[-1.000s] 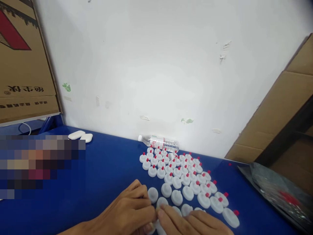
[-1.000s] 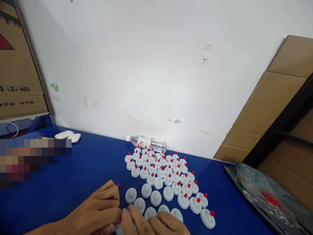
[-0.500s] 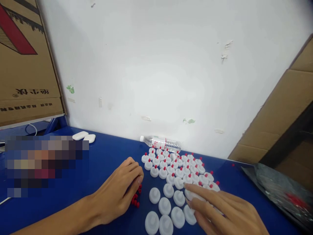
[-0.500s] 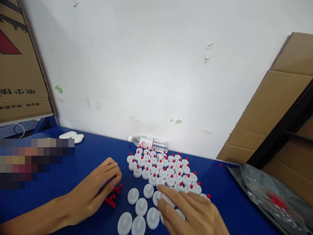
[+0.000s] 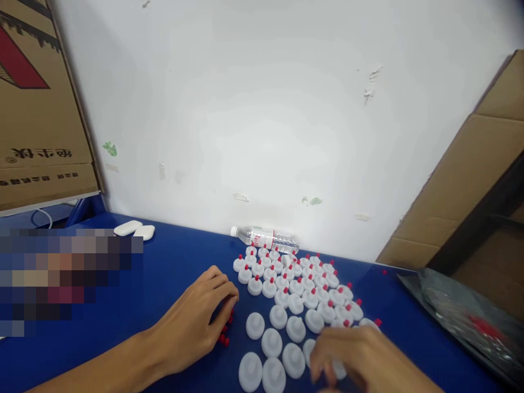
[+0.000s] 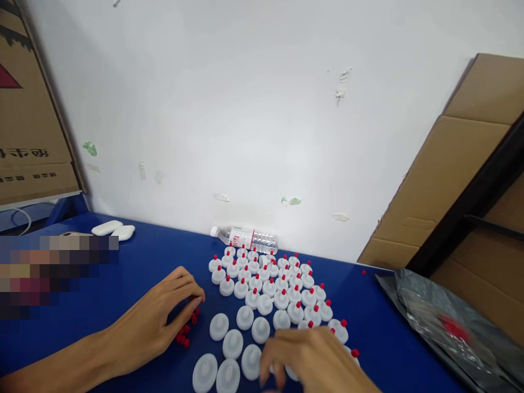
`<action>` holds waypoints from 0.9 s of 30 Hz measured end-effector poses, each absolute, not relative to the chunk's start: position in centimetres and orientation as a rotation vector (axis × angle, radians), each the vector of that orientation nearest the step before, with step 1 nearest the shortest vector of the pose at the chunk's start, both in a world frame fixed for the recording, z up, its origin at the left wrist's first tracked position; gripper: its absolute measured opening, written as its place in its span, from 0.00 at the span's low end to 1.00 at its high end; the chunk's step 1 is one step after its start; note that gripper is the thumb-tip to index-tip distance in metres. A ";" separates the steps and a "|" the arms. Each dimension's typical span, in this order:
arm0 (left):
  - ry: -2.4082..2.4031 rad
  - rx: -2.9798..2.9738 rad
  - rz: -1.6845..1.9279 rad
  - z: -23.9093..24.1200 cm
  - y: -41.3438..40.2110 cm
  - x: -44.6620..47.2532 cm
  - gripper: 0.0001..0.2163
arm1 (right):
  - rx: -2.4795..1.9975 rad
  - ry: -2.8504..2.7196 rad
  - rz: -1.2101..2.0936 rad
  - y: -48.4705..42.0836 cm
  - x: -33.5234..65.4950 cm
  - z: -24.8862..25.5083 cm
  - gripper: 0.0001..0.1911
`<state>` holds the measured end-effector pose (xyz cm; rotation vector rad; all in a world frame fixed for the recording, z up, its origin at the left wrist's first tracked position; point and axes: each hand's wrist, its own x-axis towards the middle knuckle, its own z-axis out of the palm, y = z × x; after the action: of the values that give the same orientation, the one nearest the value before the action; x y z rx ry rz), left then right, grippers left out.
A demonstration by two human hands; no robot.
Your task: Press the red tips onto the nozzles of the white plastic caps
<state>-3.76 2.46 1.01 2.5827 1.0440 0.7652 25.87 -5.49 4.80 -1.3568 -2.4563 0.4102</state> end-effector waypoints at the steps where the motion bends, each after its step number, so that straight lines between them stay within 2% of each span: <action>1: 1.058 2.578 0.762 1.0 2.4 -3.8 0.11 | -1.463 -2.382 0.361 -5.3 26.6 5.2 0.10; 2: 1.071 2.575 0.754 1.0 2.4 -3.8 0.11 | -1.569 -2.307 0.289 -5.1 27.5 5.6 0.15; 4: 1.091 2.576 0.726 0.9 2.3 -3.8 0.11 | -1.726 -2.238 0.147 -4.6 29.5 5.9 0.18; 7: 1.095 2.581 0.670 0.5 2.3 -3.9 0.11 | -1.900 -2.207 0.034 -3.9 32.0 5.5 0.12; 11: 1.099 2.571 0.662 0.1 2.8 -3.9 0.11 | -1.928 -2.283 0.122 -3.2 32.7 4.6 0.05; 16: 1.109 2.575 0.656 -0.1 2.9 -3.9 0.10 | -1.708 -2.337 0.264 -3.6 32.0 5.4 0.05; 20: 1.098 2.586 0.617 0.0 2.6 -3.9 0.13 | -1.563 -2.218 0.242 -4.7 30.8 6.2 0.11; 24: 1.100 2.597 0.629 0.5 2.4 -3.7 0.17 | -1.288 -2.266 0.022 -4.8 28.3 5.3 0.09; 27: 1.146 2.594 0.706 1.3 1.6 -3.6 0.15 | -1.013 -2.361 -0.274 -4.7 26.2 3.8 0.11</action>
<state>-3.63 1.64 1.29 2.5940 1.1457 0.7058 26.21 -4.69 3.77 -1.0129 -2.3605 -0.2738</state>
